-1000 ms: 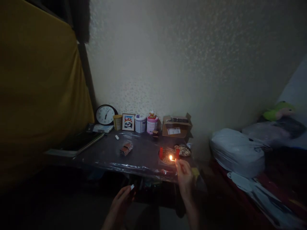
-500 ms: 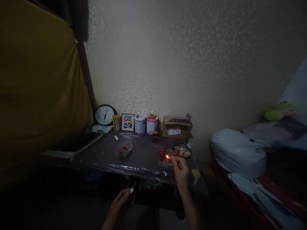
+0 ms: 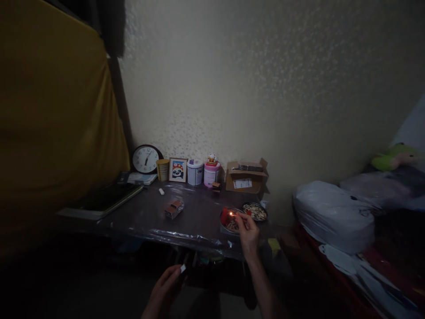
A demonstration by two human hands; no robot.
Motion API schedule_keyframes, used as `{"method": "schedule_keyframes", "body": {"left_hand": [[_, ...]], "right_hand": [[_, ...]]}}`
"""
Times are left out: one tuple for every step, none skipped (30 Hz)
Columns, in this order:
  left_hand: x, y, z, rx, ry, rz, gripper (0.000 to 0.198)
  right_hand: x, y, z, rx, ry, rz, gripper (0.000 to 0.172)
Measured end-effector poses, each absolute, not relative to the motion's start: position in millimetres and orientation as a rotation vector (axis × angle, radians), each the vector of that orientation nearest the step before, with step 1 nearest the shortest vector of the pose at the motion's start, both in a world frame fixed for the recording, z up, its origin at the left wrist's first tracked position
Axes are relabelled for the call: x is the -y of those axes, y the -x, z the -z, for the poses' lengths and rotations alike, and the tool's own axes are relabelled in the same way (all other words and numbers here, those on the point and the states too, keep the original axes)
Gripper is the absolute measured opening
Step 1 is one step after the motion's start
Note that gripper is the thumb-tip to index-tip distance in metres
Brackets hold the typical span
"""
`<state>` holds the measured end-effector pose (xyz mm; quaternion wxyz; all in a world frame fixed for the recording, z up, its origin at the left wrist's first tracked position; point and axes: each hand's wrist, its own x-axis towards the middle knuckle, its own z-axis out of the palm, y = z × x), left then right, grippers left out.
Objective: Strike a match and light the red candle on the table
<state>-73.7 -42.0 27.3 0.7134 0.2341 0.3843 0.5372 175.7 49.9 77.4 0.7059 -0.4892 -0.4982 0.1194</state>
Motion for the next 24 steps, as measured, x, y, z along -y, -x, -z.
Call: {"method": "schedule_keyframes", "body": {"left_hand": [[41.8, 73.8, -27.2, -0.845, -0.515, -1.188, 0.026], [41.5, 73.8, -26.8, -0.841, -0.516, -1.190, 0.026], [41.3, 73.7, -26.3, -0.844, -0.517, -1.192, 0.026], [41.0, 73.5, -25.7, -0.850, -0.517, -1.196, 0.027], [40.8, 73.2, -25.1, -0.859, -0.514, -1.203, 0.027], [40.4, 72.9, -24.3, -0.864, -0.516, -1.202, 0.027], [39.9, 72.4, -23.3, -0.862, -0.519, -1.198, 0.028], [39.1, 72.0, -22.0, -0.865, -0.524, -1.199, 0.029], [38.1, 71.6, -20.2, -0.870, -0.527, -1.204, 0.029], [36.8, 71.3, -18.1, -0.887, -0.524, -1.210, 0.031], [35.4, 71.0, -15.6, -0.914, -0.514, -1.216, 0.032], [33.8, 70.9, -12.8, -0.943, -0.501, -1.223, 0.034], [32.2, 70.8, -10.0, -0.971, -0.489, -1.228, 0.036], [30.7, 70.7, -7.2, -0.992, -0.483, -1.230, 0.038], [29.4, 70.6, -4.7, -1.006, -0.480, -1.235, 0.039], [28.4, 70.4, -2.5, -1.011, -0.481, -1.242, 0.040], [27.6, 70.2, -0.7, -1.009, -0.480, -1.247, 0.040], [27.0, 70.0, 0.7, -1.004, -0.476, -1.248, 0.040], [26.7, 69.8, 1.9, -0.997, -0.473, -1.250, 0.039], [26.4, 69.6, 2.7, -0.993, -0.473, -1.252, 0.039], [26.2, 69.4, 3.4, -0.993, -0.473, -1.251, 0.039], [26.0, 69.3, 3.8, -0.996, -0.474, -1.249, 0.039], [25.8, 69.2, 4.2, -0.997, -0.476, -1.248, 0.039], [25.6, 69.3, 4.5, -0.995, -0.475, -1.249, 0.039]], "right_hand": [[-51.4, -175.3, -77.2, 1.103, 1.085, -0.271, 0.025], [-53.1, -175.0, -76.9, 1.097, 1.082, -0.274, 0.026], [-54.9, -174.7, -76.7, 1.092, 1.080, -0.275, 0.026], [-56.7, -174.4, -76.4, 1.085, 1.077, -0.273, 0.026], [-58.7, -174.3, -76.2, 1.082, 1.075, -0.271, 0.026], [-60.6, -174.2, -76.1, 1.082, 1.074, -0.271, 0.026], [-62.5, -174.2, -76.2, 1.086, 1.072, -0.270, 0.026], [-64.4, -174.3, -76.5, 1.092, 1.071, -0.267, 0.026], [-66.1, -174.5, -77.0, 1.099, 1.070, -0.263, 0.026], [-67.8, -174.6, -77.5, 1.106, 1.070, -0.256, 0.025], [-69.4, -174.8, -78.1, 1.112, 1.069, -0.248, 0.025], [-71.0, -174.9, -78.7, 1.116, 1.068, -0.240, 0.025], [-72.6, -175.0, -79.1, 1.119, 1.067, -0.233, 0.025], [-74.2, -175.1, -79.3, 1.120, 1.068, -0.228, 0.024], [-75.8, -175.2, -79.3, 1.120, 1.070, -0.223, 0.024], [-77.4, -175.3, -79.1, 1.120, 1.072, -0.219, 0.024], [-78.9, -175.4, -78.7, 1.120, 1.075, -0.215, 0.024], [-80.3, -175.6, -78.2, 1.120, 1.078, -0.213, 0.024], [-81.6, -175.8, -77.6, 1.123, 1.080, -0.212, 0.024], [-82.7, -176.0, -77.1, 1.127, 1.083, -0.213, 0.024], [-83.6, -176.2, -76.6, 1.133, 1.085, -0.215, 0.024], [-84.3, -176.4, -76.2, 1.137, 1.087, -0.216, 0.024], [-84.9, -176.6, -75.8, 1.140, 1.090, -0.216, 0.024], [-85.4, -176.7, -75.4, 1.142, 1.092, -0.216, 0.024]]}}
